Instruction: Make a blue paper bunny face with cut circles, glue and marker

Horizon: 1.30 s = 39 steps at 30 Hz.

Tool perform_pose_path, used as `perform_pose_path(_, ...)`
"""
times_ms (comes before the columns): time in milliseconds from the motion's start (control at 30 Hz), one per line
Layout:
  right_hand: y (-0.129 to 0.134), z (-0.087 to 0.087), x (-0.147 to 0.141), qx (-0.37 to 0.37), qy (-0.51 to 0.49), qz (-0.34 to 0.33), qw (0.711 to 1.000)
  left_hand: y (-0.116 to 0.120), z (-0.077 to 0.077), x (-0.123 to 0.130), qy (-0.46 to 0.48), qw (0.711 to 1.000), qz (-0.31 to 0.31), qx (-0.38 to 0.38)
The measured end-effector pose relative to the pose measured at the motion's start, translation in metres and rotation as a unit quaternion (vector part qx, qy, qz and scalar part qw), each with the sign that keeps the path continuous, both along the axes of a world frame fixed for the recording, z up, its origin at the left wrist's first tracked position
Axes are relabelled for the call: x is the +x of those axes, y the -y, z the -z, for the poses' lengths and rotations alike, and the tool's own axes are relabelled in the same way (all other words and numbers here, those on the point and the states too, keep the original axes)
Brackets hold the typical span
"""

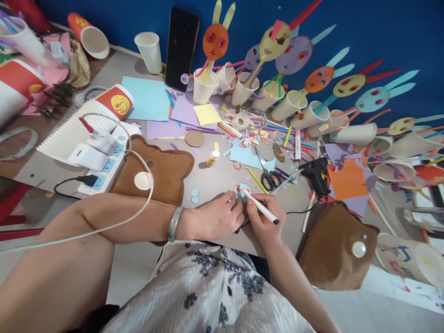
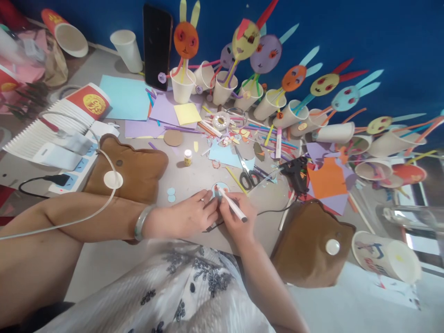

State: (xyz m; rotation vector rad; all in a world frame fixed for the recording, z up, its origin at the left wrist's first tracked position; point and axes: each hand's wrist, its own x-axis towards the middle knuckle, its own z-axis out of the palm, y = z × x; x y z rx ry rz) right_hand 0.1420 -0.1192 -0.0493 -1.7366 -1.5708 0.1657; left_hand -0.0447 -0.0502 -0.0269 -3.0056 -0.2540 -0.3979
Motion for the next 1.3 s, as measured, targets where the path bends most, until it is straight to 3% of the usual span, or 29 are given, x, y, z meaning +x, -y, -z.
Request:
perform_pose_path(833,0.0028,0.0008,0.0005,0.020,-0.007,0.017,1.000,0.0013,0.0048,0.0001,-0.026,1.000,-0.001,-0.006)
perform_pose_path(1067,0.0064,0.0046,0.0021,0.100,-0.006,0.068,0.993,0.0002,0.0013,-0.0015,-0.024,0.999,0.010,-0.024)
perform_pose_path(1300,0.0024,0.0006,-0.0008,0.075,0.006,0.053,0.996,-0.0015,-0.0030,-0.0017,-0.030,0.999,0.016,-0.031)
